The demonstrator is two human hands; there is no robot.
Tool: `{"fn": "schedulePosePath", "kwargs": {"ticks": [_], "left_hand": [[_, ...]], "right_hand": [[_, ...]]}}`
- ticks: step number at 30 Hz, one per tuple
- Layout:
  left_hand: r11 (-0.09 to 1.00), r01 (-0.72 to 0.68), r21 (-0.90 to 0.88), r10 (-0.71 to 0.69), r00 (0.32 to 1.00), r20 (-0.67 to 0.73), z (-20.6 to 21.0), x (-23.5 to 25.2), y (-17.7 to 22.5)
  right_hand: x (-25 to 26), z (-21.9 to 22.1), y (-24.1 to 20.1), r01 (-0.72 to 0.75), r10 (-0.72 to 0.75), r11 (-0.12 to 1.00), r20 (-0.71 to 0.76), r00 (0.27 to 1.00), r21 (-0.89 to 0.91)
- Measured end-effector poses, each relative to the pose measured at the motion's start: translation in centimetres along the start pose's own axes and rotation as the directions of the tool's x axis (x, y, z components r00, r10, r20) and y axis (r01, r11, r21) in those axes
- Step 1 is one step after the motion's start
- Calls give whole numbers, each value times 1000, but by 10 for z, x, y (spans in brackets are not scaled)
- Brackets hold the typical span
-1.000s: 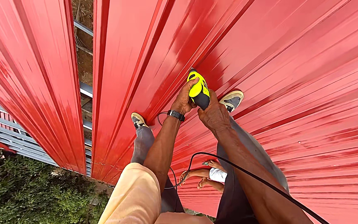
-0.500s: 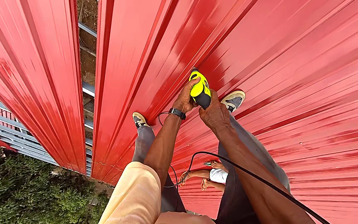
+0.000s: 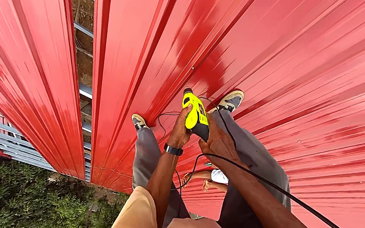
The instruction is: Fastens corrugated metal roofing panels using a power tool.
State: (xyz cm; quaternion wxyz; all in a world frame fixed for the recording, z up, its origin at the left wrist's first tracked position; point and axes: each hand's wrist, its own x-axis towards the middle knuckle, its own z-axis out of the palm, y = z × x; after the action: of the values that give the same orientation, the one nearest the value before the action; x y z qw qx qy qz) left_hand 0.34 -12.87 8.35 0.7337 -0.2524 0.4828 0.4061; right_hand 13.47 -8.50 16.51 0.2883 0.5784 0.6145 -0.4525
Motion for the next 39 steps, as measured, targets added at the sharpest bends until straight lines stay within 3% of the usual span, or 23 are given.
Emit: {"fn": "schedulePosePath", "kwargs": {"ticks": [3,6,8,10,14,16,20,22,25,33,39], "left_hand": [[995,-54,-80,53,998,-12,-5,-43,-18],[999,-22,-33,21,1000,-20,-8,-46,-19],[998,23,54,-22,999,-27,-12,-36,-16],[963,49,263,-42,999,-35,-18,-17,-10],[751,37,659,-1,998,-56,-43,38,9],[675,-3,738,174,972,-155,-44,80,18],[411,-113,904,494,862,-117,-41,173,39],[256,-64,965,545,834,-90,-31,207,52],[87,1,996,528,848,-47,-21,240,62],[-185,139,973,585,811,-5,-2,272,50],[-211,223,952,580,812,-61,8,277,49]], "right_hand": [[-45,12,-6,-25,24,998,22,999,51],[-47,21,-3,-59,53,993,56,997,107],[-37,25,0,-77,69,989,68,995,128],[-24,23,3,-83,78,984,38,996,155],[-7,10,12,-176,208,921,-54,977,348],[-1,1,22,-219,264,885,-55,963,411],[8,-13,43,-250,325,819,-58,944,516],[12,-20,49,-261,344,797,-53,938,544],[17,-30,57,-287,354,767,-6,935,573],[29,-52,63,-293,334,743,46,941,601],[37,-60,60,-274,322,759,24,946,590]]}}
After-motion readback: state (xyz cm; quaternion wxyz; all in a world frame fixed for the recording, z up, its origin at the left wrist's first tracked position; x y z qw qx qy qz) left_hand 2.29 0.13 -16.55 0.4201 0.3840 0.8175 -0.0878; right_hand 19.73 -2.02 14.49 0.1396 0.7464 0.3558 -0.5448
